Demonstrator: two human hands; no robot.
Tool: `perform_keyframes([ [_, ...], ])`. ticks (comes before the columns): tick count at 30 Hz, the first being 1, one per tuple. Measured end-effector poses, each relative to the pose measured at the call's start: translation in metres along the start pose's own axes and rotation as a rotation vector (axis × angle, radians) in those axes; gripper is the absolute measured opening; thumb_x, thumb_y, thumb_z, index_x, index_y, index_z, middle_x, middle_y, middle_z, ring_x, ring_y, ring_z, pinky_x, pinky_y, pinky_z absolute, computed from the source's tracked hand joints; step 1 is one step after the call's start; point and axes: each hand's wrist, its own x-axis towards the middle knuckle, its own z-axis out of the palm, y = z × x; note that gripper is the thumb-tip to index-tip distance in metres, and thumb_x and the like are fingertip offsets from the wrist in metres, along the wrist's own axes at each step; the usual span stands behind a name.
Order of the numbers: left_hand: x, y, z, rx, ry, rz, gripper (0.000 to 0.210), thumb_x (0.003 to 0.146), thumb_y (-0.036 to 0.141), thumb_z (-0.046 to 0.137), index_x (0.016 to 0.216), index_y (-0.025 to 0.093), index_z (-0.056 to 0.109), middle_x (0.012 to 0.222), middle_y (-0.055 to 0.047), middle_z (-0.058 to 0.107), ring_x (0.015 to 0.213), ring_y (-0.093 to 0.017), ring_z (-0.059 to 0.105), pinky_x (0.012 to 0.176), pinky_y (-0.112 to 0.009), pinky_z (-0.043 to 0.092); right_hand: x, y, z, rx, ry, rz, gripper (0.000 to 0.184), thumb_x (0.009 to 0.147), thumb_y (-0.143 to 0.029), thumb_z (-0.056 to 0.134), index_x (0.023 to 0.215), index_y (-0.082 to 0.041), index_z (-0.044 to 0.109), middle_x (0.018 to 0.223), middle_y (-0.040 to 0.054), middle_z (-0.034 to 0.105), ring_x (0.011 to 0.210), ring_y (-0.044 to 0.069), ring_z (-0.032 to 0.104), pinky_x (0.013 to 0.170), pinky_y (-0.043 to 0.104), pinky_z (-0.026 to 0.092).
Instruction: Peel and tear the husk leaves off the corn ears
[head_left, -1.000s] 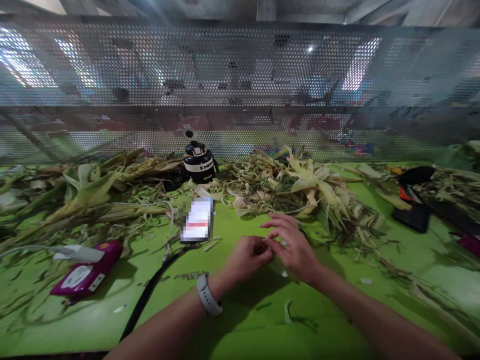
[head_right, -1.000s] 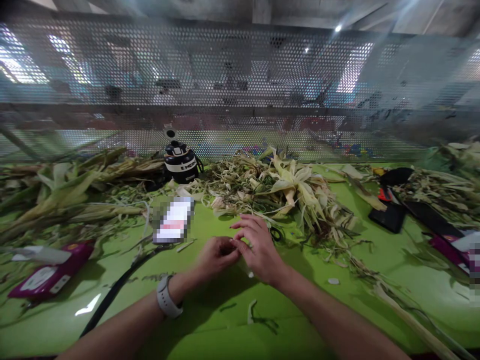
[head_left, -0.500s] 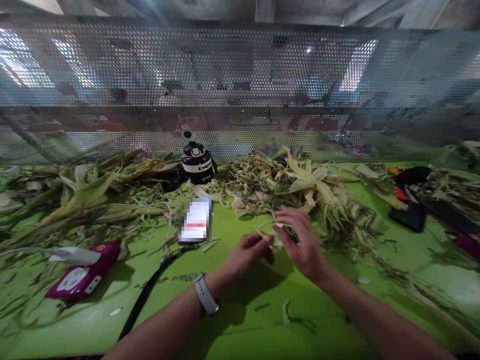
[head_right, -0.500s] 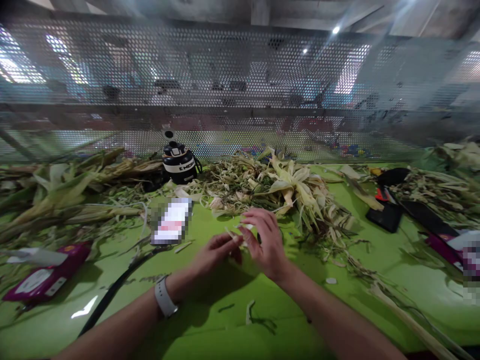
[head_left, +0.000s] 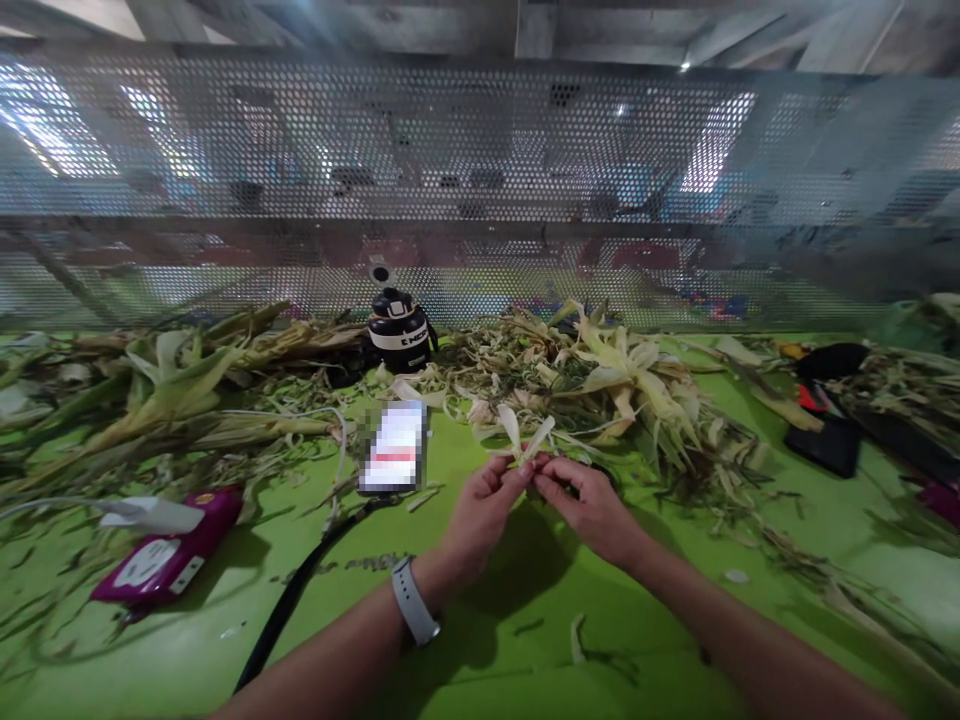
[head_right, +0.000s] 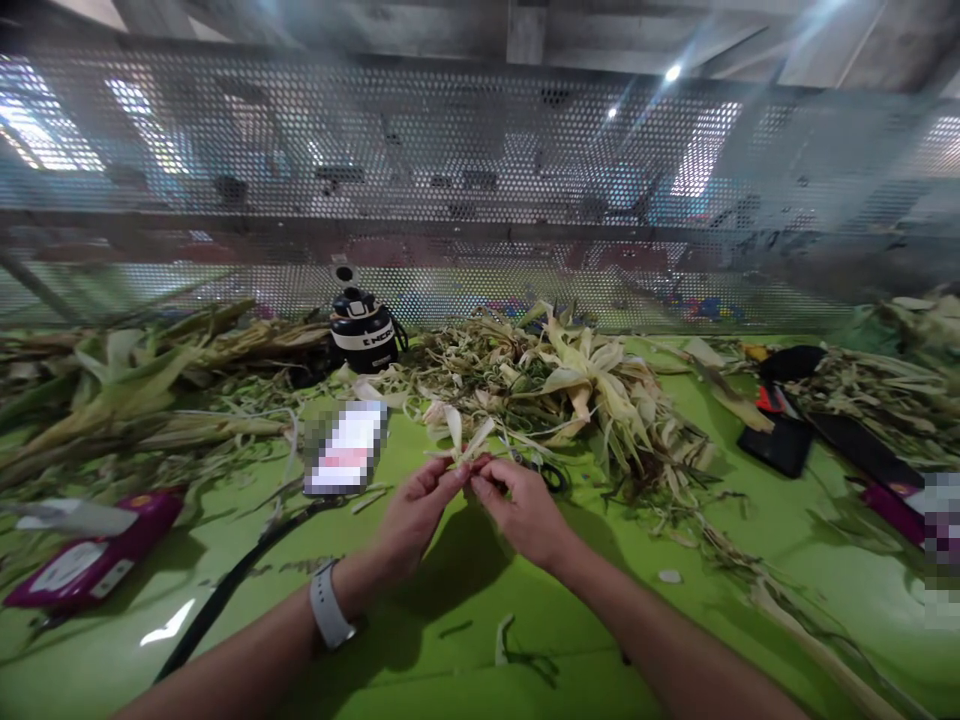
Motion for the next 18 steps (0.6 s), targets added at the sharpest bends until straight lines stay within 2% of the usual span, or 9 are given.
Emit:
perform_keyframes([
  [6, 0.000, 0.002, -0.002, 0.020, -0.020, 0.013, 0.029, 0.075, 0.036, 0.069, 0.096, 0.015, 0.070, 0.096, -0.008, 0.072, 0.096, -0.019, 0.062, 0.090, -0.032, 0.045, -0.002, -0.004, 0.002, 0.170, -0.126, 0.092, 0.023, 0.088, -0.039, 0.048, 0.082, -0.019, 0.058, 0.083, 0.0028, 0.061, 0.081, 0.017, 0.056, 0.074, 0.027, 0.046],
  [11, 0.002, 0.003, -0.004, 0.028, -0.055, 0.013, 0.027, 0.074, 0.035, 0.069, 0.092, 0.015, 0.072, 0.091, -0.007, 0.072, 0.090, -0.019, 0.063, 0.086, -0.031, 0.046, -0.002, -0.001, 0.001, 0.110, -0.151, 0.061, 0.028, 0.089, -0.040, 0.047, 0.073, -0.019, 0.054, 0.070, 0.0003, 0.054, 0.067, 0.014, 0.049, 0.064, 0.025, 0.043],
  [18, 0.004, 0.019, -0.010, 0.067, -0.065, -0.002, 0.031, 0.076, 0.037, 0.068, 0.098, 0.015, 0.069, 0.094, -0.008, 0.073, 0.099, -0.021, 0.061, 0.093, -0.033, 0.042, -0.002, -0.003, -0.004, 0.081, -0.289, 0.084, 0.030, 0.089, -0.041, 0.047, 0.073, -0.017, 0.052, 0.071, 0.0012, 0.054, 0.069, 0.014, 0.050, 0.067, 0.026, 0.041],
])
